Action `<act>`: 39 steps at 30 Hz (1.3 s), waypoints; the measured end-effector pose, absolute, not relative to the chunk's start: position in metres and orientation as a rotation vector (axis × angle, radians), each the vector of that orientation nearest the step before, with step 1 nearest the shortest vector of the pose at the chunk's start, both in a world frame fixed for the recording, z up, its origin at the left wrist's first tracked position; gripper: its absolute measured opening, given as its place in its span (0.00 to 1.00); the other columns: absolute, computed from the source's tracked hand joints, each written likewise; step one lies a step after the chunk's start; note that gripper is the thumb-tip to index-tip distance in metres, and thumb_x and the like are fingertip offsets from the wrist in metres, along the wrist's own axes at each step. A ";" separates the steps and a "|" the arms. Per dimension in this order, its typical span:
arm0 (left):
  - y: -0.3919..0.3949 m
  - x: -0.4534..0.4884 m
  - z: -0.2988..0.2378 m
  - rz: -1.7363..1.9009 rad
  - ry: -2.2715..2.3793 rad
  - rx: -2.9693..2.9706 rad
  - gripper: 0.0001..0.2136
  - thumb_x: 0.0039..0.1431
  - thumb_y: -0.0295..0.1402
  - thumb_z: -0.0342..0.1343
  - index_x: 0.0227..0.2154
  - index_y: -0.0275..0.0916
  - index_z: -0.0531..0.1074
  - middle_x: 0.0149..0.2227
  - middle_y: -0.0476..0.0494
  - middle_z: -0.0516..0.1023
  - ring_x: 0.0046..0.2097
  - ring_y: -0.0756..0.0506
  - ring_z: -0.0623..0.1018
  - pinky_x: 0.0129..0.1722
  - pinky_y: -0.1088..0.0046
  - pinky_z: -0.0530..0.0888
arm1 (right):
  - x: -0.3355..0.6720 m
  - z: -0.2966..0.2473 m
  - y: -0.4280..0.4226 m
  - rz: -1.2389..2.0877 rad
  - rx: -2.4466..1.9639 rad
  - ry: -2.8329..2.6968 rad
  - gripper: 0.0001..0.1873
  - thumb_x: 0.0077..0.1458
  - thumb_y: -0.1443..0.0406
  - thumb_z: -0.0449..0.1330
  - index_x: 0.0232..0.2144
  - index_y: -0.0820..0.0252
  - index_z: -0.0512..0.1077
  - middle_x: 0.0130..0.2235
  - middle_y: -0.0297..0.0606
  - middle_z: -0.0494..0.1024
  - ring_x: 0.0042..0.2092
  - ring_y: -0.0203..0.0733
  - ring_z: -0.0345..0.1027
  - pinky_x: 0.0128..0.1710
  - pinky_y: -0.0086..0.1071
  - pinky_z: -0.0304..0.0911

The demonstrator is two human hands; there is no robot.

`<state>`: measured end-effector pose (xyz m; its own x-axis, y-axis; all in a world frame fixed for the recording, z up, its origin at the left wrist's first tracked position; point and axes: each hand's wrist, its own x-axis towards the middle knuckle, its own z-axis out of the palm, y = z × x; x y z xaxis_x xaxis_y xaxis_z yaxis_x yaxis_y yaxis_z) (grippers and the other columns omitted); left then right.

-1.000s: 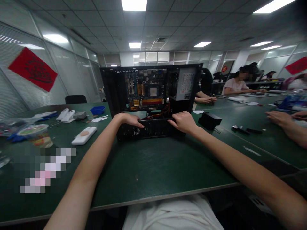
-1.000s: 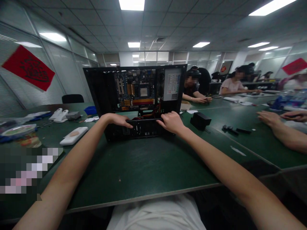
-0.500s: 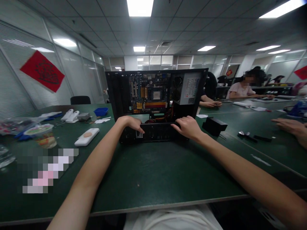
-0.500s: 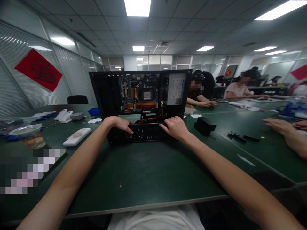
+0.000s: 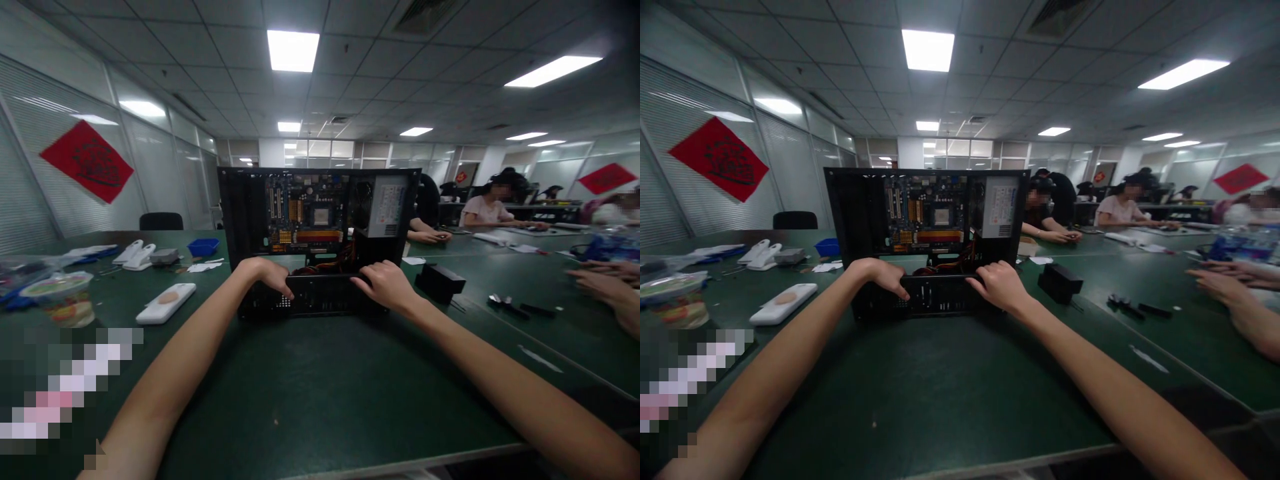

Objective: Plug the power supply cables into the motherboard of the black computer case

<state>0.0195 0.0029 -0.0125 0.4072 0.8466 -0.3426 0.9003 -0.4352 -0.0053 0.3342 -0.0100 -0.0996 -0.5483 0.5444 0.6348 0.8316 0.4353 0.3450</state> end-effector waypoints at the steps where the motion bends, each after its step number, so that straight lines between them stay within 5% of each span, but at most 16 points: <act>1: 0.002 0.021 -0.011 -0.507 1.564 2.462 0.33 0.48 0.57 0.61 0.48 0.35 0.80 0.46 0.33 0.83 0.44 0.36 0.81 0.46 0.64 0.77 | 0.334 -0.099 -0.010 -0.899 -1.167 -2.259 0.22 0.69 0.54 0.52 0.34 0.63 0.77 0.33 0.44 0.81 0.35 0.46 0.73 0.40 0.38 0.54; 10: -0.006 0.022 0.001 -0.545 1.564 2.429 0.40 0.53 0.63 0.54 0.59 0.36 0.73 0.57 0.31 0.76 0.54 0.32 0.77 0.53 0.61 0.74 | 0.330 -0.092 -0.016 -0.849 -1.269 -2.310 0.24 0.70 0.52 0.49 0.33 0.63 0.76 0.33 0.45 0.81 0.37 0.47 0.75 0.41 0.38 0.56; 18: -0.014 0.034 0.042 -0.273 1.545 2.597 0.35 0.57 0.61 0.51 0.58 0.43 0.74 0.58 0.37 0.77 0.56 0.36 0.76 0.54 0.65 0.71 | 0.287 -0.054 -0.014 -0.270 -1.019 -2.430 0.25 0.67 0.53 0.55 0.58 0.62 0.68 0.58 0.52 0.74 0.57 0.52 0.69 0.54 0.41 0.63; 26: -0.041 0.039 0.067 -0.026 1.478 2.741 0.31 0.61 0.55 0.49 0.60 0.40 0.72 0.59 0.40 0.76 0.56 0.39 0.76 0.54 0.70 0.70 | 0.208 -0.018 0.032 0.042 -1.063 -2.735 0.16 0.59 0.56 0.64 0.44 0.60 0.80 0.45 0.44 0.83 0.45 0.49 0.75 0.43 0.34 0.65; 33: -0.029 0.020 0.063 0.009 1.571 2.699 0.29 0.61 0.54 0.50 0.57 0.41 0.74 0.55 0.41 0.79 0.52 0.39 0.78 0.50 0.69 0.72 | 0.217 -0.020 0.043 0.221 -0.864 -2.760 0.16 0.54 0.70 0.62 0.46 0.64 0.79 0.39 0.41 0.83 0.38 0.41 0.74 0.35 0.28 0.62; 39: -0.023 0.015 0.062 0.075 1.535 2.756 0.45 0.48 0.53 0.65 0.68 0.43 0.58 0.68 0.39 0.65 0.64 0.34 0.69 0.61 0.65 0.66 | 0.249 0.013 0.029 0.471 -0.706 -2.298 0.16 0.56 0.70 0.55 0.43 0.64 0.78 0.42 0.40 0.81 0.41 0.39 0.72 0.40 0.30 0.66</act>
